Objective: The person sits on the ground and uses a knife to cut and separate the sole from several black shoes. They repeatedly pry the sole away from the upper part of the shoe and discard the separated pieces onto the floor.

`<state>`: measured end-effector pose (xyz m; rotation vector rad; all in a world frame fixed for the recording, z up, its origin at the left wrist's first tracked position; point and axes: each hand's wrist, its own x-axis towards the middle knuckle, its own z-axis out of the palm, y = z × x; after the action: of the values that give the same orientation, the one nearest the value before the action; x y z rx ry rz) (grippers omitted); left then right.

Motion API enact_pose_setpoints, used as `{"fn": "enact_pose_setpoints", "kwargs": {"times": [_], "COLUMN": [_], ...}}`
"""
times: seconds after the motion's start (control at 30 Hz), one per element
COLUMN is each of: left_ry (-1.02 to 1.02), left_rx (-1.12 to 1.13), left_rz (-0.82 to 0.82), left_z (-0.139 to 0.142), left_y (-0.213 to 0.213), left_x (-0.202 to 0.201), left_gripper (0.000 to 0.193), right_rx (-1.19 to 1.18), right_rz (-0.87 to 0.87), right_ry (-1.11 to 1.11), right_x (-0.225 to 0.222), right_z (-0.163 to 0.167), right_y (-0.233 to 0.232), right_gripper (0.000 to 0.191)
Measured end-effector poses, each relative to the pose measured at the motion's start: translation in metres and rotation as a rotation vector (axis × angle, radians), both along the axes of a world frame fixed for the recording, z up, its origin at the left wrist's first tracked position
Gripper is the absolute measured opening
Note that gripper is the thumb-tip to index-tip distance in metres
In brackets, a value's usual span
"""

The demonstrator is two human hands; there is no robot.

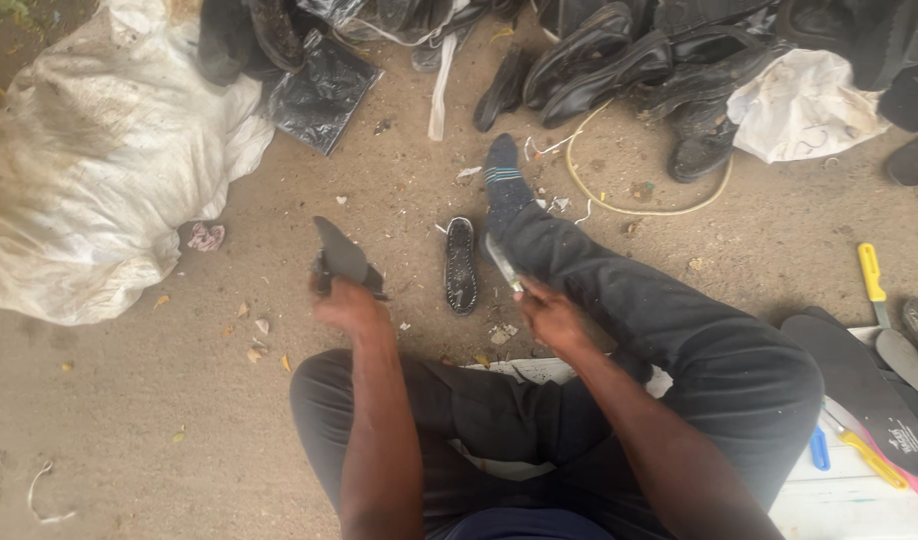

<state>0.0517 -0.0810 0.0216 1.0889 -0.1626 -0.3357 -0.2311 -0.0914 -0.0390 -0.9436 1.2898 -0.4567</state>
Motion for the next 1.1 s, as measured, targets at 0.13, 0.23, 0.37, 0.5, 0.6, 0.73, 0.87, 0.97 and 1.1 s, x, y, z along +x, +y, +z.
{"fn": "enact_pose_setpoints", "kwargs": {"times": [0.13, 0.23, 0.37, 0.5, 0.6, 0.73, 0.87, 0.97, 1.1], "left_ry": [-0.101, 0.005, 0.291, 0.433, 0.322, -0.238, -0.746, -0.895, -0.77], "left_rx": [0.177, -0.211, 0.256, 0.194, 0.421, 0.906, 1.245, 1.259, 1.273], "left_rz": [-0.216, -0.786, -0.988, -0.96, -0.923, -0.774, -0.707, -0.648, -0.578], "left_z": [0.034, 0.021, -0.018, -0.041, -0.05, -0.077, -0.12, -0.144, -0.149], "left_y": [-0.048, -0.051, -0.011, 0.031, 0.051, 0.058, 0.038, 0.025, 0.021], "left_x": [-0.057, -0.142, -0.201, -0.179, -0.143, -0.085, -0.051, -0.055, -0.07], "left_gripper": [0.054, 0.053, 0.058, 0.056, 0.062, 0.053, 0.044, 0.04, 0.025], "right_rx": [-0.112, -0.108, -0.134, -0.576, -0.455, -0.353, -0.42, -0.342, -0.233], "right_rz": [-0.252, -0.354, -0.366, -0.204, -0.094, 0.28, 0.101, 0.051, 0.195], "right_ry": [-0.264, -0.565, -0.584, -0.188, -0.018, 0.536, 1.033, 1.309, 1.473], "right_x": [-0.003, -0.029, -0.058, -0.045, -0.047, -0.13, -0.267, -0.293, -0.307], "right_z": [0.006, 0.015, -0.008, -0.017, 0.05, 0.172, 0.215, 0.166, 0.141], "right_y": [-0.004, -0.017, -0.03, -0.02, -0.014, -0.042, -0.12, -0.153, -0.195], "right_gripper": [0.049, 0.048, 0.046, 0.034, 0.037, 0.066, 0.054, 0.051, 0.057]}}
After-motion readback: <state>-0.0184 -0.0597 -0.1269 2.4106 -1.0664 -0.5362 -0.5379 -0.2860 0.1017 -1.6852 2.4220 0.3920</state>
